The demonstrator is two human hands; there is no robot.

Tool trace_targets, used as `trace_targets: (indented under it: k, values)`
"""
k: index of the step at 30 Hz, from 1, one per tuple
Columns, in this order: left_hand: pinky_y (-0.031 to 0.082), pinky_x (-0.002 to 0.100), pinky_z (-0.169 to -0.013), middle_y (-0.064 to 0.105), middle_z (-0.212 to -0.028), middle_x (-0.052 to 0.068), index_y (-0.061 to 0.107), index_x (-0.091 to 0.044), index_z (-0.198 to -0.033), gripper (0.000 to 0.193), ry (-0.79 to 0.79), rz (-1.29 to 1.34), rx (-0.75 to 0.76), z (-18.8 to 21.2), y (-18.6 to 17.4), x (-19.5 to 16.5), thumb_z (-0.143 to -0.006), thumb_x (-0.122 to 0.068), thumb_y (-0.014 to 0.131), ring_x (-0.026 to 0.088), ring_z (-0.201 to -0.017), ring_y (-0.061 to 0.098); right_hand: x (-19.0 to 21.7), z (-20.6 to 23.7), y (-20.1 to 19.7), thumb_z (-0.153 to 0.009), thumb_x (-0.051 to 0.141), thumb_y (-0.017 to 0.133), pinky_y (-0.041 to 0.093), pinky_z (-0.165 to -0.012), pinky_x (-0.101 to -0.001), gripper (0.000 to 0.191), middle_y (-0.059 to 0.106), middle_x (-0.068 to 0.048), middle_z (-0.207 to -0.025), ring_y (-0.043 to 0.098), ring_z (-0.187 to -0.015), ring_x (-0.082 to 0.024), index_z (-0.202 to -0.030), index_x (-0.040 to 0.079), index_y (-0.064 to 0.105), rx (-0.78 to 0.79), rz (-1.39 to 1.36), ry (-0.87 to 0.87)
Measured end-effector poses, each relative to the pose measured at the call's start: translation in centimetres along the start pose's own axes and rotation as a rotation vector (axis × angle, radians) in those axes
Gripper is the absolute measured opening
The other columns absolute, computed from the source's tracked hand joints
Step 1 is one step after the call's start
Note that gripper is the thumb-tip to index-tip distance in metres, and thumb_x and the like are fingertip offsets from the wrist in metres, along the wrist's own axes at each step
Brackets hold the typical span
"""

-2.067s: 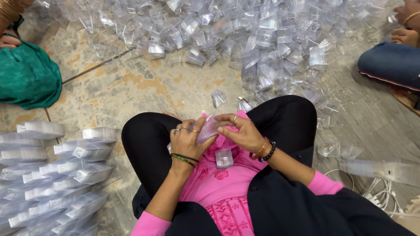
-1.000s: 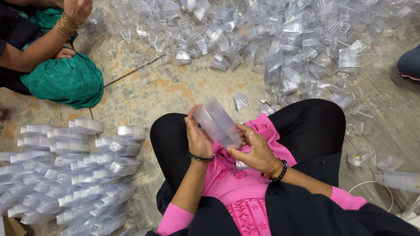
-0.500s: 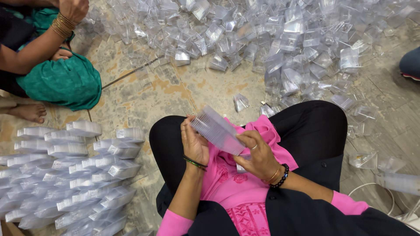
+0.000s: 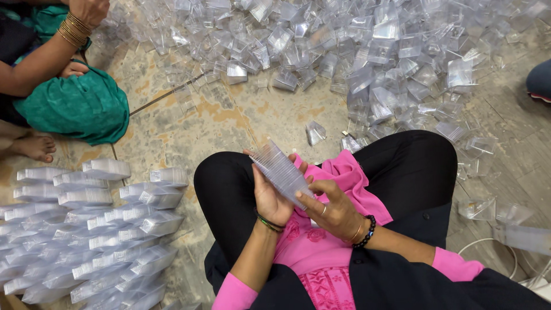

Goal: The person sits cross-legged on the floor among large piles of small clear plastic containers. They pick up individual pieces, press and fold the plastic to shape or close each container, and stack the finished pieces into piles beside them, working through the items one at a time.

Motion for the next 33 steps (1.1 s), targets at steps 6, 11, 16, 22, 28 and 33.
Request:
trace_targets:
  k: [6,11,16,22,28,33]
  values:
    - [0.054,0.048,-0.099,0.066,-0.125,0.012,0.058,-0.013,-0.138,0.059,-0.096,0.195,0.103,-1.2,-2.2,1.1,-0.109,-0.062,0.04,0.033,-0.11,0.064,1.3,-1.1,0.5,-0.082,0.004,0.083,0.052,-0.095,-0.0401,0.045,0.051,-0.006,-0.124,0.058,-0.114,-0.026,-0.124,0.015,0.073,0.009,0.013,-0.094]
    - [0.051,0.041,-0.107,0.062,-0.139,0.01,0.053,-0.014,-0.152,0.045,0.014,0.17,0.012,-3.1,-3.3,0.0,-0.122,-0.046,0.044,0.027,-0.124,0.061,1.0,-1.9,0.2,-0.083,0.009,0.081,0.049,-0.097,-0.0411,0.041,0.051,-0.009,-0.128,0.055,-0.12,-0.029,-0.124,0.015,0.075,0.052,-0.001,-0.129]
    - [0.051,0.043,-0.102,0.062,-0.132,0.01,0.052,-0.021,-0.144,0.065,-0.006,-0.191,-0.094,-2.5,-2.3,-1.6,-0.097,-0.063,0.039,0.028,-0.118,0.061,-0.2,-1.8,0.5,-0.086,0.014,0.075,0.043,-0.103,-0.0442,0.041,0.053,-0.009,-0.136,0.054,-0.125,-0.03,-0.126,0.022,0.072,0.115,0.069,-0.13]
    - [0.055,0.047,-0.095,0.065,-0.126,0.016,0.051,-0.007,-0.144,0.075,-0.226,0.013,-0.034,-2.5,-2.3,0.7,-0.104,-0.068,0.033,0.034,-0.107,0.066,-0.9,-1.1,2.2,-0.086,0.015,0.068,0.037,-0.109,-0.0497,0.044,0.057,-0.008,-0.137,0.053,-0.133,-0.027,-0.129,0.024,0.071,0.195,0.108,-0.152]
    - [0.058,0.046,-0.083,0.067,-0.121,0.014,0.056,-0.01,-0.138,0.067,-0.277,0.17,0.068,-3.9,-2.6,1.3,-0.107,-0.065,0.034,0.032,-0.097,0.068,-3.1,-1.0,1.3,-0.083,0.002,0.068,0.041,-0.107,-0.0468,0.051,0.057,-0.013,-0.141,0.057,-0.131,-0.029,-0.133,0.012,0.064,0.134,-0.008,0.023]
    - [0.057,0.043,-0.077,0.067,-0.118,0.015,0.06,-0.017,-0.135,0.063,-0.309,0.251,0.117,-4.4,-1.7,-0.3,-0.104,-0.064,0.034,0.029,-0.093,0.068,-7.4,-0.9,-1.1,-0.077,-0.01,0.062,0.045,-0.106,-0.0449,0.063,0.056,-0.014,-0.14,0.057,-0.128,-0.032,-0.137,0.009,0.058,0.017,0.059,0.233]
Point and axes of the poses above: each hand's wrist, its own z-axis away from the middle knuckle, its own y-axis out of the palm, x = y × z, the point moved 7 cm from there along -z, towards the middle knuckle
